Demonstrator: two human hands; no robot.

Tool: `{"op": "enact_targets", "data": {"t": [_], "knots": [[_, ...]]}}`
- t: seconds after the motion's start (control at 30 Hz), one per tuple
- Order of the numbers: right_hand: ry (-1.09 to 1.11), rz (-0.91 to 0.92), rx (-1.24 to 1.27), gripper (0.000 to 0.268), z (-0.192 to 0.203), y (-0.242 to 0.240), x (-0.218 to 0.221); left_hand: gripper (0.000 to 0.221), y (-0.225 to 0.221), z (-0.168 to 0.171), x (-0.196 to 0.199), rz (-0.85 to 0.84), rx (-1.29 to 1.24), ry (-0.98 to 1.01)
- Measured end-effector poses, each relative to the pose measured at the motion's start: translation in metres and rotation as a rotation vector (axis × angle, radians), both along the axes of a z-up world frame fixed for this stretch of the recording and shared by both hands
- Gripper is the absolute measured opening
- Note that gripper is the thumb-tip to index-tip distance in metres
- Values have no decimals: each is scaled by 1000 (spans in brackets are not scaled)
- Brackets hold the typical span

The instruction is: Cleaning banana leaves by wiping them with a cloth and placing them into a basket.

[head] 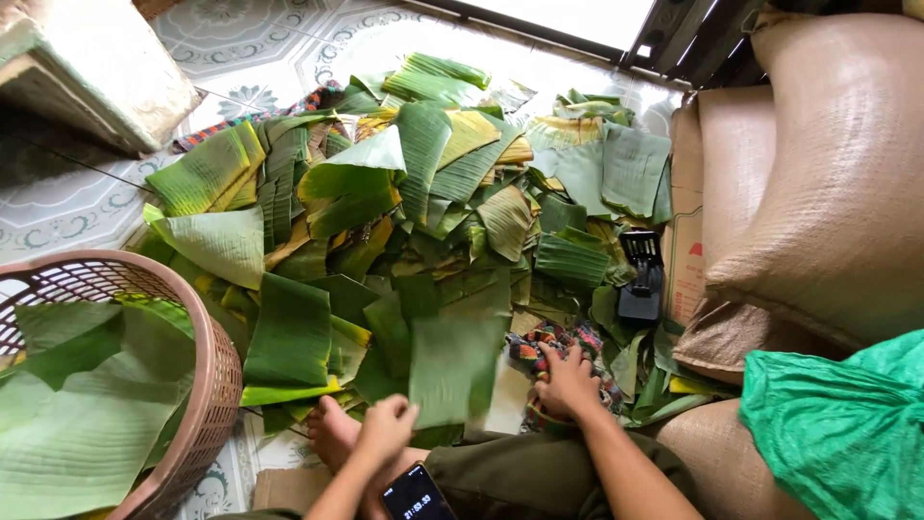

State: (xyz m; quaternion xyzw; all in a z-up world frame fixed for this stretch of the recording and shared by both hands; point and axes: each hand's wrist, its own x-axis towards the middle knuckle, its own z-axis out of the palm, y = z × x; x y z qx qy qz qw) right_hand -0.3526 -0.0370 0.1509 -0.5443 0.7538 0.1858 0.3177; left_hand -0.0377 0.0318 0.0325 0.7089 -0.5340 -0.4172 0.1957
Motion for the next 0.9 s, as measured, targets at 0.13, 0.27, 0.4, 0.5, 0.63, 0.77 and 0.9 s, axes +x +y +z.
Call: {"op": "enact_targets", "data": {"t": [0.13, 0.27, 0.4, 0.5, 0.63, 0.77, 0.9], "knots": [[-272, -464, -645, 62, -64, -27, -44, 24, -1, 74, -20, -51, 310, 65], [-89, -231, -1127, 21, 18, -7, 59, 30, -13, 55, -19, 13, 400, -10], [-147, 886, -449, 35, 6, 5, 114, 16, -7, -23, -13, 43, 162, -23], [-2, 443, -426, 42, -62, -37, 84, 26, -10, 20, -14, 42, 239, -4], [19, 731, -330, 52, 40, -34, 124, 26, -13, 28, -13, 85, 309, 43], [-386, 1339, -435, 37, -62, 10, 38, 27, -10, 28, -14, 63, 291, 37], [140, 1169, -124, 32, -51, -6, -26, 24, -4, 34, -13, 83, 152, 77]]}}
